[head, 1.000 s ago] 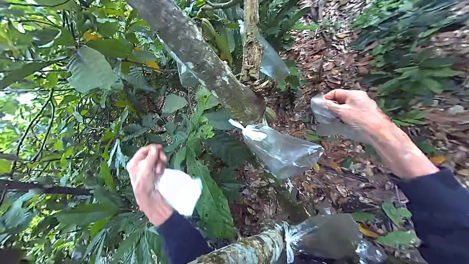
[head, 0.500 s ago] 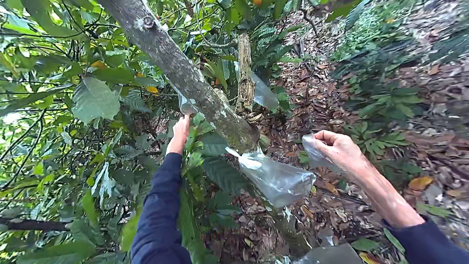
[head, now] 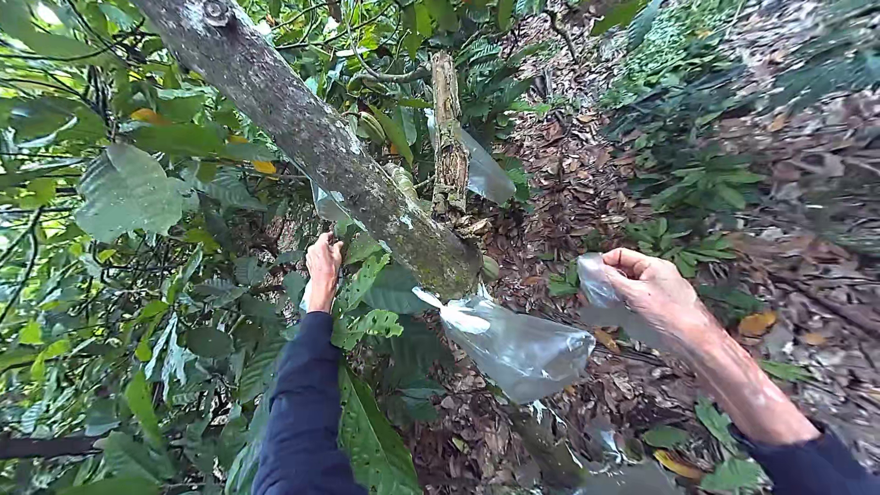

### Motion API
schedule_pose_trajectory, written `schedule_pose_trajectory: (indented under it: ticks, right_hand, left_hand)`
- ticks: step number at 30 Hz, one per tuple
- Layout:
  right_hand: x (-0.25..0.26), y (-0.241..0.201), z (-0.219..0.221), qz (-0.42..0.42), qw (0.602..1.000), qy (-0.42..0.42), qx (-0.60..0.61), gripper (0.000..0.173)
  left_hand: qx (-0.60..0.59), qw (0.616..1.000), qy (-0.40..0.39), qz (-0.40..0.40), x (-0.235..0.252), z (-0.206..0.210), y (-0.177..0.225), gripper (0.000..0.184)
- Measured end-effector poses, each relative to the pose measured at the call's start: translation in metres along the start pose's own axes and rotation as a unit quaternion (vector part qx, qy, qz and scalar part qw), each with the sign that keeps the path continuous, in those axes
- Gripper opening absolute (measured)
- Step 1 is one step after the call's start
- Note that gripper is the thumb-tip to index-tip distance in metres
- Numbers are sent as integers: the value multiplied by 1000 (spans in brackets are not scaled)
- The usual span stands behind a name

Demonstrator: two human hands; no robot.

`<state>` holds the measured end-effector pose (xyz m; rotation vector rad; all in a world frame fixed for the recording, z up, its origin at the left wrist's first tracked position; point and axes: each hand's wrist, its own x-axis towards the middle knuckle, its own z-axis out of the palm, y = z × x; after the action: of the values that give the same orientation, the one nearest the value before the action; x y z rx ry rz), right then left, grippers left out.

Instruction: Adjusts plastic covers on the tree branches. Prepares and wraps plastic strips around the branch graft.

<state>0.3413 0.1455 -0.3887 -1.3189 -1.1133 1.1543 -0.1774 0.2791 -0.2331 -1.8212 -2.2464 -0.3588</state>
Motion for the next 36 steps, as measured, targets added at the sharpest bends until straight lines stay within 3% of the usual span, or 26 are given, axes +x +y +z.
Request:
schedule_pose_trajectory:
  ticks: [5, 8, 12, 17, 19, 21, 24, 27, 29, 33, 36]
  right_hand:
    - [0, 2, -1, 6, 1000, 1, -2, 18]
    - [1, 6, -2, 5, 1000, 6, 1, 17]
    - [2, 9, -7, 10, 1000, 12, 1, 17]
    - [2, 11, -5, 11, 1000, 11, -6, 17]
    - [1, 10, -4, 10, 1000, 7, -6, 17]
    - [1, 10, -4, 13, 1000, 8, -8, 16]
    - [0, 14, -4, 18, 1000, 7, -7, 16]
    - [-1, 16, -5, 21, 1000, 8, -10, 18]
    - [-2, 16, -4, 24, 1000, 7, -12, 18]
    - [0, 19, 0, 22, 1000, 2, -8, 17]
    - [-1, 18, -1, 24, 1000, 5, -5, 14]
  left_hand:
    - [-83, 995, 48, 25, 0, 14, 12, 27]
    - [-119, 992, 0, -34, -4, 8, 30, 31]
    - [-104, 992, -77, -15, -4, 6, 24, 40]
    - [-102, 994, -18, -37, -16, 23, 16, 31]
    - [-85, 994, -1, -63, -23, 25, 19, 29]
    - [-138, 983, 41, -114, -24, 19, 25, 23]
    - [-272, 923, 100, -254, -19, 15, 16, 24]
    - [-215, 923, 89, -307, -12, -5, -2, 34]
    - [-168, 938, 59, -297, -4, -11, -15, 44]
    - [-225, 963, 15, -151, 2, -5, -38, 23]
    - [-360, 925, -71, -101, -9, -7, -20, 17]
